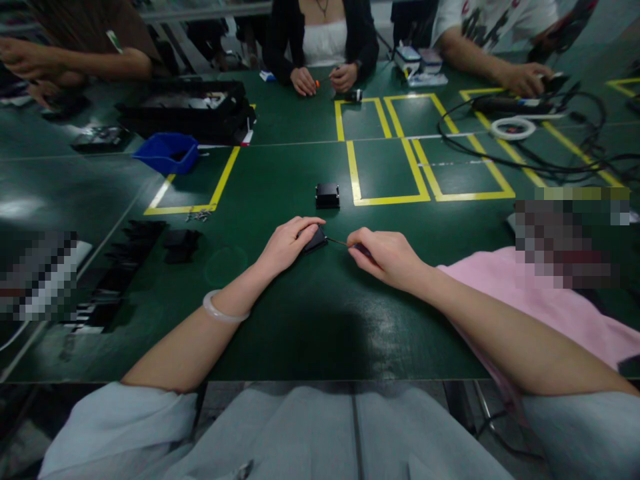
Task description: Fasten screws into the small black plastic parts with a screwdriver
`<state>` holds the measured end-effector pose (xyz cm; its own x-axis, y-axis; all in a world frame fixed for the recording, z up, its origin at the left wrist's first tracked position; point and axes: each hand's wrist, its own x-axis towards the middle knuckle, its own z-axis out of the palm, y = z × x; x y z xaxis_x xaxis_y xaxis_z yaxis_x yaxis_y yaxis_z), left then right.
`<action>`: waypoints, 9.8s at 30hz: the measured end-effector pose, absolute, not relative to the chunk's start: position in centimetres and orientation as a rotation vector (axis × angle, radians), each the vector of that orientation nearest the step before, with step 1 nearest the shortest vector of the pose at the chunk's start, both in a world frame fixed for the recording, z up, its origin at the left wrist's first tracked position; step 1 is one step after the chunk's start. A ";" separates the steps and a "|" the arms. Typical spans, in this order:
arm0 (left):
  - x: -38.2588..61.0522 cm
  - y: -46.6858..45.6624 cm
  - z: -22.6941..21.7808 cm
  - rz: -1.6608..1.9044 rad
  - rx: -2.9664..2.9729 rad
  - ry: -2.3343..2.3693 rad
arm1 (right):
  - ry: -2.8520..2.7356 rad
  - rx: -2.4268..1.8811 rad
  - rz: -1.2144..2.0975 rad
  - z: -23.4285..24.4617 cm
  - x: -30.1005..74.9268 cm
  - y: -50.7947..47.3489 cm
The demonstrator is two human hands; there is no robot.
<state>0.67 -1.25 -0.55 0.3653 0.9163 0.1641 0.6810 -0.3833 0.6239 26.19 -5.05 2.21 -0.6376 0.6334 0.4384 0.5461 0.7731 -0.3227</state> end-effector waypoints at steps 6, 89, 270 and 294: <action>0.7 -1.3 -0.6 0.694 2.188 1.378 | -2.415 -0.935 0.199 2.1 26.2 -4.9; 0.8 -1.4 -0.4 0.682 2.214 1.382 | -2.361 -0.936 0.144 2.0 26.3 -5.0; 0.2 -0.9 -1.0 0.704 2.215 1.387 | -2.322 -0.973 0.141 1.4 26.1 -3.8; 0.3 -0.8 -1.1 0.712 2.218 1.376 | -2.311 -0.918 0.124 1.4 26.0 -4.0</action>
